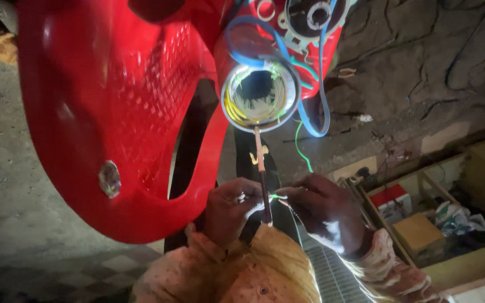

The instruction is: The person sits on the floor with a motor stator resting on their lap against a red plastic chair, threading green insulated wire through the stator slots and pressing the windings into place by hand, working around the stator circumference slot by slot.

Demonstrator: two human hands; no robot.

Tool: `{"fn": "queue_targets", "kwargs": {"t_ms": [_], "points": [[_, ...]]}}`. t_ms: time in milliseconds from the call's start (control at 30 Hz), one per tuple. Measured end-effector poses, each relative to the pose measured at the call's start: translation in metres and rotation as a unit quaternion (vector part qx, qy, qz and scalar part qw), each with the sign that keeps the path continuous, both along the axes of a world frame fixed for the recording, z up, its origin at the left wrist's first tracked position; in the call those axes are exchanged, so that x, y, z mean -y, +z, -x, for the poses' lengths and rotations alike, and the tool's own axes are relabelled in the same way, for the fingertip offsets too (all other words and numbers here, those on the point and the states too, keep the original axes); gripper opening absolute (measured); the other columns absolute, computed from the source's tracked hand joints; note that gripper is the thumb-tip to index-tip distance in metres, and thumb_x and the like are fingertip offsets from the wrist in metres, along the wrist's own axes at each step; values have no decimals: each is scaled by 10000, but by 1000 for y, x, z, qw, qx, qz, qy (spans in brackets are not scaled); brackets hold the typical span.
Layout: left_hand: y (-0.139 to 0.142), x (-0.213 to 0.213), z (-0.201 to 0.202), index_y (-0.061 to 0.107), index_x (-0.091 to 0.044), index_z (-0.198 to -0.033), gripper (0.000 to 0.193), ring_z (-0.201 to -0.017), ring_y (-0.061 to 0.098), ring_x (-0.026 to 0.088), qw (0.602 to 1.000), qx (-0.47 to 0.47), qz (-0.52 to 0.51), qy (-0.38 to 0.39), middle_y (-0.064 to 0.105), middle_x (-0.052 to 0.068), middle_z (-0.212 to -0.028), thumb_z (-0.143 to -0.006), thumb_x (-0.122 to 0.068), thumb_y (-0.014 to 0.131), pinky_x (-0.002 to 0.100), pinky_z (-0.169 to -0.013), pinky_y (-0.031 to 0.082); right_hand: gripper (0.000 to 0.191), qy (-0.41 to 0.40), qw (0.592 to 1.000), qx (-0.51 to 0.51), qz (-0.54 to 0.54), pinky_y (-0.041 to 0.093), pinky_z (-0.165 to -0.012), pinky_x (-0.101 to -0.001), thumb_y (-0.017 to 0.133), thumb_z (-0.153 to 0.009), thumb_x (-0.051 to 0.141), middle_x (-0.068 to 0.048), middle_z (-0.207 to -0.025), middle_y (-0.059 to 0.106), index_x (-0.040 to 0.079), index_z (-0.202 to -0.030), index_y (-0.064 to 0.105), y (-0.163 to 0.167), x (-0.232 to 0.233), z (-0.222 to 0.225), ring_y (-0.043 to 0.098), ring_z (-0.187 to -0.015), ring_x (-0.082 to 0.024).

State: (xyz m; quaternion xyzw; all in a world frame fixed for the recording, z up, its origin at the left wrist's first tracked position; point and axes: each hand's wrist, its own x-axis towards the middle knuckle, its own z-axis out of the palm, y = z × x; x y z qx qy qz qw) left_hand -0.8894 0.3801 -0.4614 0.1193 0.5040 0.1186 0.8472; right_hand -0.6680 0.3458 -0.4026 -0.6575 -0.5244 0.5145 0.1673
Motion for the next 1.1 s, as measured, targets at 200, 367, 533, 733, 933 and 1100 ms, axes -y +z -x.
{"fn": "queue_targets", "kwargs": {"t_ms": [200, 367, 533, 733, 933, 1100], "points": [[-9, -3, -2, 732, 22, -933, 77, -850, 701, 133, 999, -37, -25, -11, 755, 70, -898, -863, 53, 722, 299, -780, 595, 355, 65, 995, 13, -74, 561, -615, -342, 770, -734, 95, -90, -977, 685, 129, -1084, 723, -6, -35, -9, 709, -776, -240], [-5, -15, -16, 690, -16, -1036, 244, -863, 669, 176, 957, -152, -247, -19, 680, 99, -1047, -822, 12, 804, 294, -755, 567, 200, -23, 978, 198, -65, 494, -634, -404, 801, -879, 30, -93, -849, 619, 147, -1022, 724, -25, -75, -18, 645, -731, -259], [5, -32, -21, 678, -24, -1187, 377, -1072, 686, 314, 808, -133, -559, -127, 662, 158, -1203, -839, 27, 811, 362, -889, 590, 196, 151, 964, 161, -146, 493, -608, -438, 743, -790, 131, -104, -888, 586, 109, -961, 649, -70, -122, -12, 655, -809, -338], [2, -42, -18, 691, -43, -1203, 406, -1052, 709, 289, 781, -114, -601, -123, 684, 128, -1196, -822, 55, 787, 381, -892, 602, 133, 238, 933, 250, -102, 515, -583, -439, 705, -791, 141, -69, -873, 608, 146, -901, 631, -108, -130, 0, 668, -769, -326], [0, -37, -14, 662, -45, -1238, 429, -1086, 694, 304, 788, -108, -596, -109, 672, 128, -1230, -839, 32, 799, 389, -917, 592, 93, 271, 914, 278, -116, 536, -603, -427, 701, -805, 151, -35, -871, 622, 160, -876, 642, -121, -124, 1, 699, -807, -287], [-1, -35, -8, 635, -37, -1267, 473, -1111, 691, 305, 795, -96, -587, -118, 666, 142, -1282, -824, 63, 766, 380, -924, 595, 120, 339, 901, 258, -82, 540, -593, -426, 680, -779, 127, -32, -900, 641, 174, -889, 685, -121, -131, -1, 703, -813, -270]]}}
